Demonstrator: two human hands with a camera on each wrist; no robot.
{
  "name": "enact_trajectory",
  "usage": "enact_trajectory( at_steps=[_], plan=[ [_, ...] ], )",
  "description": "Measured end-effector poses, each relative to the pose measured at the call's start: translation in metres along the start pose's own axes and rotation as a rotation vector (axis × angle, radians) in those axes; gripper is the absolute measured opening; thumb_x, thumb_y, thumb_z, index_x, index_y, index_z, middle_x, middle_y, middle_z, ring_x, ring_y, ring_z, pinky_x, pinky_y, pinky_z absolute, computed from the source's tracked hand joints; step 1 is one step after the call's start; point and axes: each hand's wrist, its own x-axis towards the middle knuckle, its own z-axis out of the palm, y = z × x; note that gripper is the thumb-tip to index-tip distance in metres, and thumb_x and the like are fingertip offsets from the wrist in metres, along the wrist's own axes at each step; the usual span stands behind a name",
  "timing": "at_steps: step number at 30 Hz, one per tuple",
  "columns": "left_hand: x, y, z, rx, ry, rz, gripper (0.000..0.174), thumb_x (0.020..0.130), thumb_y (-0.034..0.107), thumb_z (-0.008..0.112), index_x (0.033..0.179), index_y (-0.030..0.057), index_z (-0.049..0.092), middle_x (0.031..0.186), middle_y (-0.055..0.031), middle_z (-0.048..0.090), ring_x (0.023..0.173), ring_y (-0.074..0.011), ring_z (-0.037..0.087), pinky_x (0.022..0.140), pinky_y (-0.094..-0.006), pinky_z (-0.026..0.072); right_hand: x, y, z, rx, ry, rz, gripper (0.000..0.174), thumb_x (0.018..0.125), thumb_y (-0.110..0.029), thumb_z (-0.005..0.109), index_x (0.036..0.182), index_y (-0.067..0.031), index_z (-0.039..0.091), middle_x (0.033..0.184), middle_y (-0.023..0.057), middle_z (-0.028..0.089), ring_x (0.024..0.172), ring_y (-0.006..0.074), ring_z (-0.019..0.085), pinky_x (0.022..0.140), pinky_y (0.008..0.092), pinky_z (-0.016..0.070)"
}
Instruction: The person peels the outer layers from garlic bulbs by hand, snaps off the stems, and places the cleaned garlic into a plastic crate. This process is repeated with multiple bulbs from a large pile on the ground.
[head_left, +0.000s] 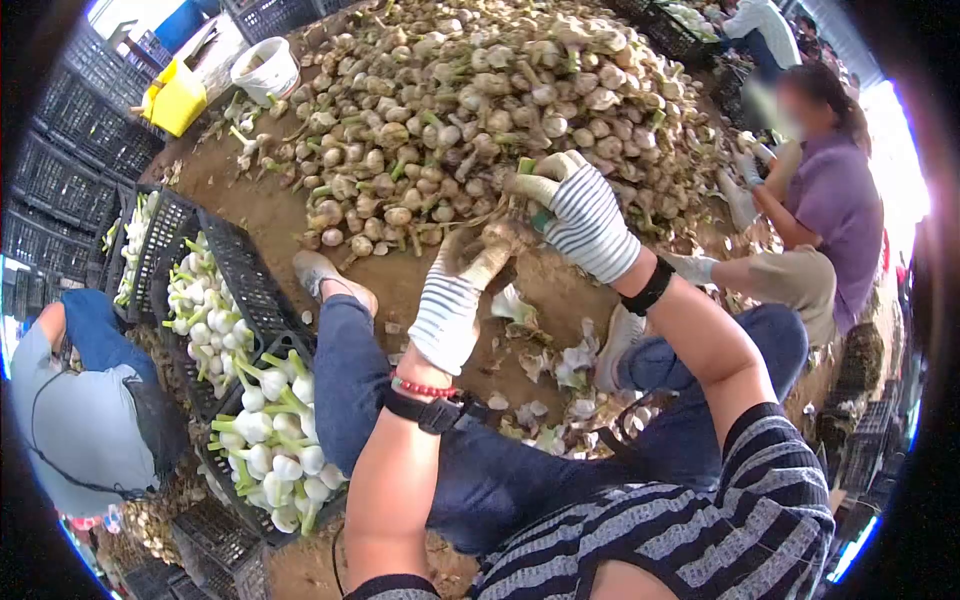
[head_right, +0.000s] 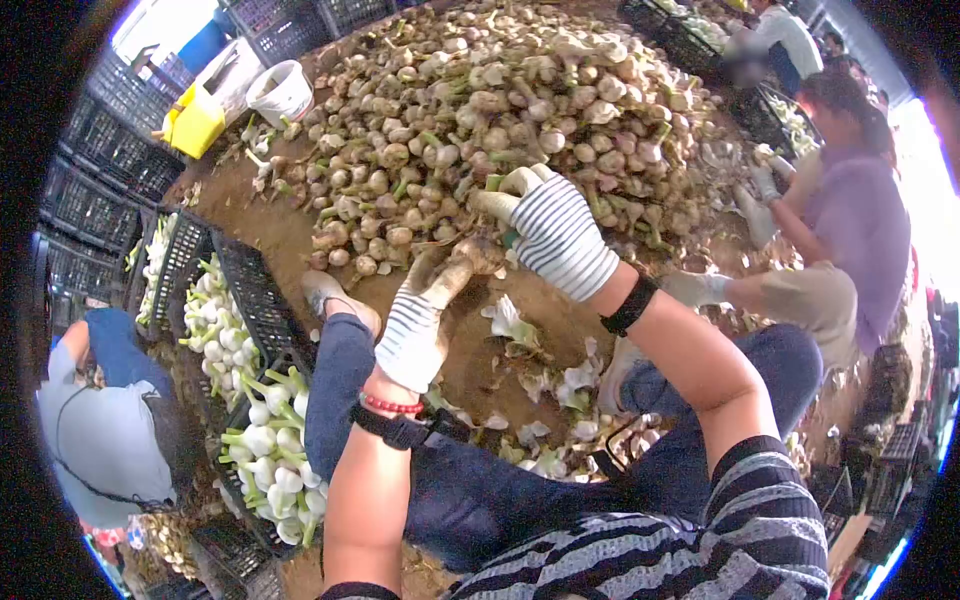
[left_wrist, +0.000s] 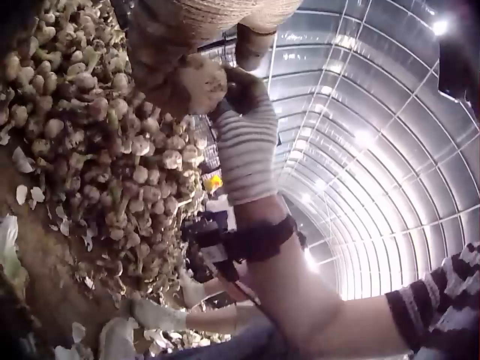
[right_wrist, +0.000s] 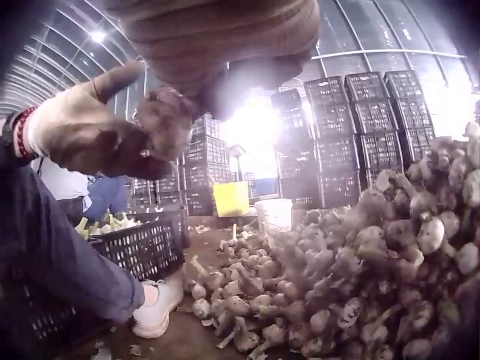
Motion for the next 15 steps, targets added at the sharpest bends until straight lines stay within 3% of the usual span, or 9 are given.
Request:
enact_trajectory(
  at_steps=[3, 5, 7, 8, 9, 11, 12, 15],
  plan=[
    [0.001, -0.023, 0.010, 0.179, -0.022, 0.149, 0.052, 0.084, 0.005, 0.071, 0.130, 0.0040, 0.046, 0.115, -0.0085, 0.061, 0.103, -0.0168, 0.059, 0.089, -0.0284, 0.0508, -0.015, -0.007, -0.024, -0.042, -0.024, 0.057, 0.049, 0.067, 0.002, 0.063, 0.112, -0.0148, 0.066, 0.094, 0.0107, 0.059, 0.087, 0.0325, 0.055, 0.075, 0.0417, 0.0480],
    [-0.001, -0.032, 0.018, 0.198, -0.082, 0.189, 0.056, 0.080, 0.002, 0.073, 0.129, 0.0034, 0.045, 0.115, -0.0080, 0.059, 0.103, -0.0173, 0.059, 0.091, -0.0303, 0.0512, -0.025, -0.015, -0.042, 0.004, -0.036, 0.058, 0.050, 0.072, 0.002, 0.063, 0.120, -0.0139, 0.063, 0.096, 0.0124, 0.059, 0.092, 0.0329, 0.056, 0.079, 0.0378, 0.0483],
    [-0.005, -0.040, 0.026, 0.278, -0.069, 0.391, 0.057, 0.077, 0.000, 0.075, 0.126, 0.0034, 0.047, 0.120, -0.0084, 0.055, 0.106, -0.0180, 0.057, 0.091, -0.0301, 0.0506, -0.037, -0.034, -0.054, 0.459, 0.107, 0.298, 0.050, 0.080, -0.001, 0.063, 0.129, -0.0102, 0.057, 0.101, 0.0109, 0.061, 0.103, 0.0266, 0.058, 0.085, 0.0331, 0.0471],
    [-0.007, -0.040, 0.028, 0.372, -0.050, 0.469, 0.056, 0.073, -0.001, 0.076, 0.122, 0.0033, 0.049, 0.122, -0.0099, 0.051, 0.110, -0.0188, 0.055, 0.091, -0.0302, 0.0498, -0.049, -0.032, -0.053, 0.633, 0.137, 0.368, 0.046, 0.090, -0.016, 0.063, 0.134, -0.0056, 0.051, 0.112, 0.0078, 0.061, 0.110, 0.0188, 0.055, 0.090, 0.0301, 0.0448],
    [-0.007, -0.043, 0.026, 0.371, -0.050, 0.478, 0.056, 0.073, -0.001, 0.076, 0.122, 0.0033, 0.049, 0.122, -0.0099, 0.051, 0.110, -0.0188, 0.055, 0.091, -0.0302, 0.0498, -0.054, -0.037, -0.059, 0.631, 0.139, 0.358, 0.046, 0.090, -0.016, 0.063, 0.134, -0.0056, 0.051, 0.112, 0.0078, 0.061, 0.110, 0.0188, 0.055, 0.090, 0.0301, 0.0448],
    [-0.005, -0.049, 0.020, 0.702, 0.002, 0.652, 0.060, 0.073, 0.000, 0.076, 0.126, 0.0052, 0.048, 0.121, -0.0084, 0.053, 0.110, -0.0186, 0.055, 0.093, -0.0319, 0.0514, -0.065, -0.047, -0.069, 1.100, 0.048, 0.765, 0.046, 0.095, -0.029, 0.060, 0.132, -0.0028, 0.052, 0.120, 0.0057, 0.060, 0.109, 0.0133, 0.053, 0.091, 0.0289, 0.0442],
    [-0.012, -0.050, 0.023, 0.773, -0.020, 0.718, 0.063, 0.073, 0.001, 0.077, 0.128, 0.0064, 0.047, 0.122, -0.0090, 0.051, 0.112, -0.0186, 0.053, 0.092, -0.0328, 0.0516, -0.072, -0.051, -0.071, 1.221, 0.025, 0.732, 0.052, 0.096, -0.040, 0.058, 0.130, -0.0016, 0.054, 0.121, 0.0050, 0.060, 0.108, 0.0118, 0.053, 0.093, 0.0270, 0.0429],
    [-0.038, -0.061, 0.041, 0.770, 0.029, 0.682, 0.066, 0.071, 0.004, 0.079, 0.130, 0.0070, 0.048, 0.121, -0.0090, 0.051, 0.113, -0.0196, 0.052, 0.095, -0.0338, 0.0490, -0.081, -0.069, -0.074, 1.290, 0.035, 0.795, 0.055, 0.095, -0.045, 0.057, 0.127, -0.0012, 0.056, 0.111, 0.0000, 0.061, 0.098, 0.0068, 0.053, 0.086, 0.0250, 0.0445]
  ],
)
